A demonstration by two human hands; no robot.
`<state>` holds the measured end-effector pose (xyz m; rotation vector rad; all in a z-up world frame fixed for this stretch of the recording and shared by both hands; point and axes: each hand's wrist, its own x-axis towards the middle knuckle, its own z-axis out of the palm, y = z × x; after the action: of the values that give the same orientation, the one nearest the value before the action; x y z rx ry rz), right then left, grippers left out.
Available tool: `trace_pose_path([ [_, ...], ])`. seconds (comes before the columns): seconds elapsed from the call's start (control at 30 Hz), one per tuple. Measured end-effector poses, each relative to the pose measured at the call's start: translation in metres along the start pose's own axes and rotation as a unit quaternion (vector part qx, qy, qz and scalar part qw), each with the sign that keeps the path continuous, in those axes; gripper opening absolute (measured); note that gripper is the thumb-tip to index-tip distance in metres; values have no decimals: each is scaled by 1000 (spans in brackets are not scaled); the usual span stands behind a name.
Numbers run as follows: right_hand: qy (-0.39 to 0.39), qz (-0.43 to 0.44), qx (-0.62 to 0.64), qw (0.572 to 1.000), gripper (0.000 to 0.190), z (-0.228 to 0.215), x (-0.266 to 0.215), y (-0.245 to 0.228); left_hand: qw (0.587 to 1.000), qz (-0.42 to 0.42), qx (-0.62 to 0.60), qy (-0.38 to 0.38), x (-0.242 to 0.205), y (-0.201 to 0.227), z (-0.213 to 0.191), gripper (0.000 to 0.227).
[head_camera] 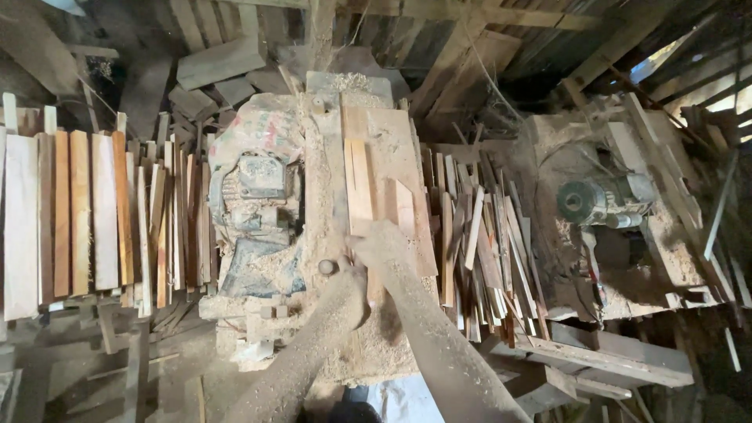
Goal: Feeding thin wooden strips into a woodworking machine for processing, likely planing or sanding.
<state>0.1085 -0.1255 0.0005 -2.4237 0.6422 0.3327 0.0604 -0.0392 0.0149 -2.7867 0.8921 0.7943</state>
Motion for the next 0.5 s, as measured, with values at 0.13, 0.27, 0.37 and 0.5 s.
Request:
trace_pose_path([
  [0.13,-86,-180,-263,944,38,-35,12,-15,981,64,179,-36,42,-8,17,44],
  [0.27,-20,-323,-298,898,36,-14,23,12,999,37,33,-8,118,-20,122,53],
  [0.37,1,-355,-301,885,30,-12,36,26,961,-35,-269,59,184,-33,205,85],
  [0.5,33,-405,-304,861,24,-16,32,17,964,-32,-257,61,173,-35,193,81],
])
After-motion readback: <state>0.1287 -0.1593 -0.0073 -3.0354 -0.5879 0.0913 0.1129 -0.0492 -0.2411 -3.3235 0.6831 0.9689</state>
